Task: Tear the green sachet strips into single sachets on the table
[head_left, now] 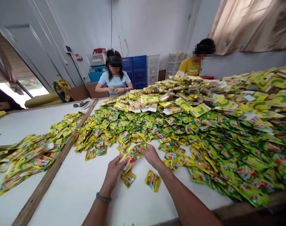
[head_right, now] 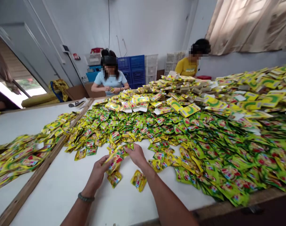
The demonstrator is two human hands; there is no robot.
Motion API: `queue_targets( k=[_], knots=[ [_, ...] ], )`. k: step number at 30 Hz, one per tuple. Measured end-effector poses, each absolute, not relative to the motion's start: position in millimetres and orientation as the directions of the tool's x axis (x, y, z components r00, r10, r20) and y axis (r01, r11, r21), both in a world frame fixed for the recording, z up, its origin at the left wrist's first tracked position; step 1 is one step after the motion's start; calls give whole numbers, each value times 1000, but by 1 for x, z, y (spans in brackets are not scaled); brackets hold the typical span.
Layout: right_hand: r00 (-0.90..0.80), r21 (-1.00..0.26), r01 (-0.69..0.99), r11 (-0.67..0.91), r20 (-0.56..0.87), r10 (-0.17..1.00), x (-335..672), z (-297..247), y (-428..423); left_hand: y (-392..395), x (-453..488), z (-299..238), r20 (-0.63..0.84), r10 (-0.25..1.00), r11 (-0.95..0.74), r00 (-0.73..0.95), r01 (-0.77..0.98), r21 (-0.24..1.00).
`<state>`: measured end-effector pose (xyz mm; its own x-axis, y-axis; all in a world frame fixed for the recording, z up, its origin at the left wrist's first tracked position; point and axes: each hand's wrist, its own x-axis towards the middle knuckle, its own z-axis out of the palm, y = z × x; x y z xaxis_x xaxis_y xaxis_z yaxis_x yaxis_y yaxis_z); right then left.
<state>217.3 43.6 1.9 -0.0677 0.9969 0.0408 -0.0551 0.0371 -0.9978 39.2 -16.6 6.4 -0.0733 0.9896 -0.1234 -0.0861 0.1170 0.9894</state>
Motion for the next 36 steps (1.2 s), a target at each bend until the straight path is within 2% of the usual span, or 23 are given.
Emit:
queue_targets(
  k=[5,9,14,19,27,29,33,36],
  knots=[
    [-163,-997,73,1,-11,987,227,2,42,-16,35,-4,-162,987,160,-23,-61,985],
    [-219,-987,158,33,-2,976,227,6,41,-17,37,-5,-183,982,184,36,-15,983],
    [-158,-988,124,88,67,985,224,8,39,-17,38,-1,-234,961,244,151,-55,968],
    [-146,-964,238,120,87,985,217,7,38,-18,36,0,-217,948,248,234,-109,963],
    [-195,-928,335,161,99,976,206,2,32,-18,36,-3,-273,948,303,163,-207,930],
    [-192,-921,334,199,141,971,209,5,33,-18,34,-2,-269,950,299,162,-213,930],
    [-169,-846,433,312,263,950,216,11,36,-17,30,1,-247,954,278,168,-196,940],
    [-215,-805,473,358,289,933,217,12,36,-16,29,1,-241,957,270,160,-196,943]
  ],
)
